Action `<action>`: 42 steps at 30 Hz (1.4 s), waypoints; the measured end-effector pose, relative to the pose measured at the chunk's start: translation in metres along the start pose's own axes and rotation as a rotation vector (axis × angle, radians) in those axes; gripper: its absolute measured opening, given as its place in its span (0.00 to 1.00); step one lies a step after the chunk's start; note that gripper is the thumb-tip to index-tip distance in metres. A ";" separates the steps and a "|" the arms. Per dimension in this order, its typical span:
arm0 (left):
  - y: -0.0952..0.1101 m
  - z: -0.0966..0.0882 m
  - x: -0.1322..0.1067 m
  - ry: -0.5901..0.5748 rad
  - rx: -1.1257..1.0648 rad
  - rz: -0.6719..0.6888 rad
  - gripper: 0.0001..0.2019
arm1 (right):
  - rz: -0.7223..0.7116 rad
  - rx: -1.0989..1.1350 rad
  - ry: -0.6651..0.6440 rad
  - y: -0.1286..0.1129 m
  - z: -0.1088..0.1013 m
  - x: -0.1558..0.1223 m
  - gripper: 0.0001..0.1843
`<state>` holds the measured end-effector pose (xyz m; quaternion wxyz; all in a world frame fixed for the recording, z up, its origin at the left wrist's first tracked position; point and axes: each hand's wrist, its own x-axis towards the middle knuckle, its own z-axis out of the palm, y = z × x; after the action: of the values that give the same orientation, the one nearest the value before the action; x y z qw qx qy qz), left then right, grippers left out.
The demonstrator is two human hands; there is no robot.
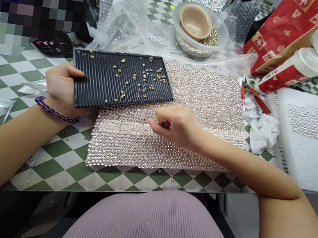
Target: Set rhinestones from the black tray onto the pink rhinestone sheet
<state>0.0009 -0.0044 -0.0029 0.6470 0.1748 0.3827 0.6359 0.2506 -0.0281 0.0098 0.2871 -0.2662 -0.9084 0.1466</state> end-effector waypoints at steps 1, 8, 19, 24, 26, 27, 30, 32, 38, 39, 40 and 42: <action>0.000 0.000 0.000 0.000 0.000 -0.002 0.15 | -0.010 -0.005 -0.005 0.000 0.000 0.000 0.19; 0.000 0.001 -0.001 0.020 -0.008 0.015 0.13 | -0.116 -0.008 -0.012 0.000 0.004 0.000 0.19; 0.002 0.005 -0.002 0.084 -0.006 -0.038 0.12 | 0.078 0.040 0.124 -0.003 -0.018 0.011 0.21; 0.003 0.005 -0.003 0.103 0.024 -0.039 0.15 | 0.134 0.062 0.281 0.013 -0.016 0.035 0.21; 0.002 0.004 -0.002 0.109 0.041 -0.042 0.16 | 0.162 0.040 0.338 0.025 -0.011 0.050 0.21; 0.002 0.004 -0.001 0.112 0.049 -0.042 0.16 | 0.176 0.036 0.353 0.031 -0.009 0.057 0.22; 0.003 0.003 -0.001 0.123 0.052 -0.054 0.16 | 0.213 0.057 0.326 0.046 0.001 0.076 0.22; 0.003 0.003 -0.001 0.121 0.045 -0.069 0.15 | 0.233 0.077 0.297 0.050 0.007 0.086 0.23; 0.002 -0.001 -0.002 0.050 0.001 -0.050 0.13 | 0.273 0.089 0.248 0.044 0.017 0.102 0.24; 0.002 -0.001 -0.002 0.049 0.005 -0.049 0.14 | 0.274 0.089 0.236 0.043 0.018 0.103 0.24; 0.001 -0.002 -0.001 0.051 0.012 -0.052 0.15 | 0.272 0.085 0.224 0.043 0.018 0.104 0.23; 0.001 -0.002 -0.001 0.056 0.023 -0.055 0.17 | 0.269 0.068 0.214 0.044 0.019 0.104 0.22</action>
<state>-0.0012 -0.0053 -0.0033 0.6514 0.1538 0.4124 0.6180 0.1852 0.0648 0.0224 0.3690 -0.3894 -0.8234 0.1851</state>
